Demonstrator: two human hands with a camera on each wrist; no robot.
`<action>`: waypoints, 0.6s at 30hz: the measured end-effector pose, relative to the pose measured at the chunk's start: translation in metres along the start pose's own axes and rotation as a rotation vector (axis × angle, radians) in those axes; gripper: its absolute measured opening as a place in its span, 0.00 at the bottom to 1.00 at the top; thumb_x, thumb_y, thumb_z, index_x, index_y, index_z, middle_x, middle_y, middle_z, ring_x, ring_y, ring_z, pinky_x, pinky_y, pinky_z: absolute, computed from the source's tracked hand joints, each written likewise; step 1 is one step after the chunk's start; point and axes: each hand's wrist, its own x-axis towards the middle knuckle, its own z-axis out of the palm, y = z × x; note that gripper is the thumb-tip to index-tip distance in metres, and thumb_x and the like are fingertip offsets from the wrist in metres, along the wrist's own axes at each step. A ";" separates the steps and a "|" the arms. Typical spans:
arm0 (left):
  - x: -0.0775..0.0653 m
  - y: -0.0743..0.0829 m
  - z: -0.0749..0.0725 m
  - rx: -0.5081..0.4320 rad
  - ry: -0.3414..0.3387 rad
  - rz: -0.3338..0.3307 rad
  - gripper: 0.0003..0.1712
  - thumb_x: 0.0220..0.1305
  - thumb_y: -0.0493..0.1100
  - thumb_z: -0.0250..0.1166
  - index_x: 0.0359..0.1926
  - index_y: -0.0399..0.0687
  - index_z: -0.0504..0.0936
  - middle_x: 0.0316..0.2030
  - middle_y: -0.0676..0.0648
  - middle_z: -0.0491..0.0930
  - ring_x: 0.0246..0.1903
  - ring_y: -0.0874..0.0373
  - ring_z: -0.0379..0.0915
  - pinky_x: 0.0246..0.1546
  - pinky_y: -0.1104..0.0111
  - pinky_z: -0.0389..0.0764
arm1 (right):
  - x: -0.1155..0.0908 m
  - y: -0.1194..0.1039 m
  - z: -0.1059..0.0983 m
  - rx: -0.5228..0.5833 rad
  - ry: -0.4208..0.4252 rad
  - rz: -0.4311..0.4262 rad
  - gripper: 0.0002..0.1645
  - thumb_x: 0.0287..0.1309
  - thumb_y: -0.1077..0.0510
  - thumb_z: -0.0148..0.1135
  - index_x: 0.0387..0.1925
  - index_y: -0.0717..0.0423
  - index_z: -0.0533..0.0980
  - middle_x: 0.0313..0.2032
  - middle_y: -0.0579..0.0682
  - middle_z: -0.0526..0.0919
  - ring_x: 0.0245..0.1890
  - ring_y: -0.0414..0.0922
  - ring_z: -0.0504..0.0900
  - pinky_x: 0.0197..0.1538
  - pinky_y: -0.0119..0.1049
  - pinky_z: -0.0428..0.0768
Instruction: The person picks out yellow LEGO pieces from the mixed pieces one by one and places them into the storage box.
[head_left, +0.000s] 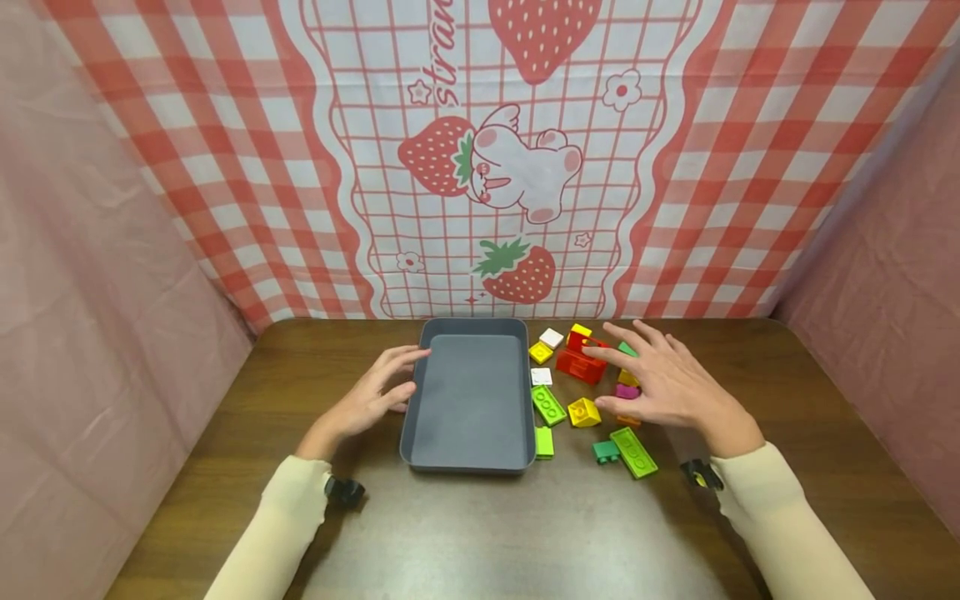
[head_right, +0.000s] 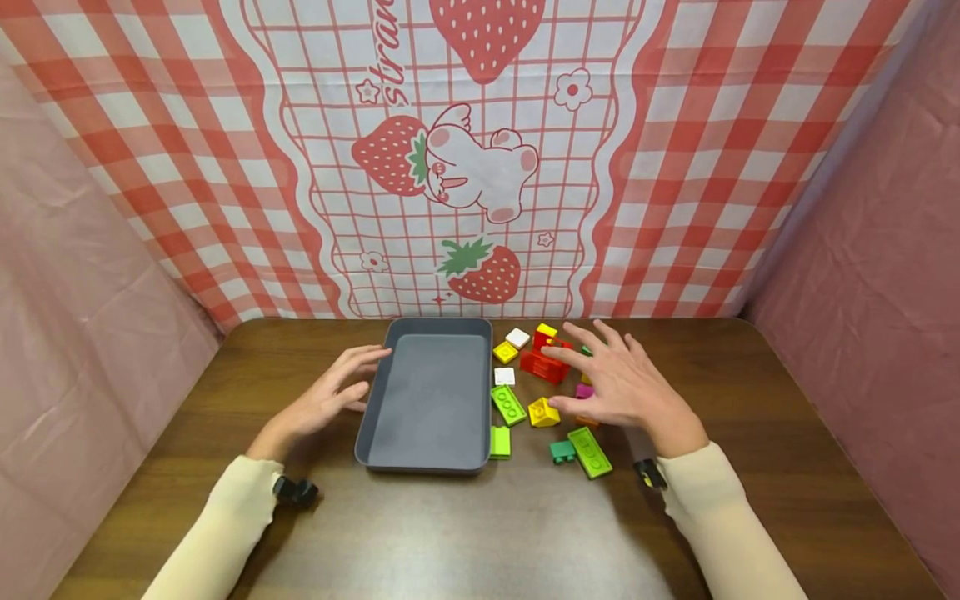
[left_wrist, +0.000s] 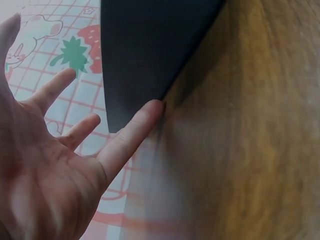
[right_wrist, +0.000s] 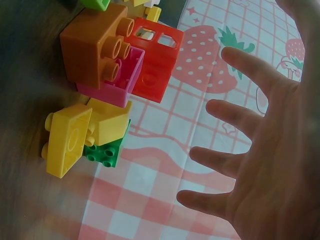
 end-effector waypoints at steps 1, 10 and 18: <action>0.000 -0.001 0.000 0.016 0.003 0.006 0.36 0.85 0.44 0.60 0.85 0.33 0.66 0.85 0.26 0.53 0.77 0.18 0.65 0.51 0.51 0.95 | 0.000 0.000 0.000 -0.002 0.001 -0.003 0.48 0.64 0.27 0.69 0.81 0.38 0.76 0.87 0.59 0.65 0.85 0.75 0.60 0.75 0.89 0.63; 0.004 -0.026 0.002 0.156 0.016 0.050 0.40 0.80 0.56 0.70 0.84 0.48 0.73 0.85 0.32 0.57 0.75 0.26 0.71 0.66 0.32 0.82 | 0.001 0.000 -0.001 0.000 -0.013 0.001 0.48 0.65 0.26 0.67 0.81 0.37 0.75 0.87 0.58 0.65 0.85 0.75 0.59 0.75 0.89 0.62; 0.012 -0.091 -0.001 0.137 0.020 -0.013 0.35 0.74 0.55 0.77 0.78 0.80 0.78 0.89 0.44 0.53 0.76 0.34 0.74 0.75 0.31 0.74 | 0.000 0.001 0.001 -0.001 0.000 -0.002 0.47 0.66 0.27 0.68 0.81 0.38 0.76 0.87 0.58 0.65 0.85 0.75 0.59 0.75 0.89 0.62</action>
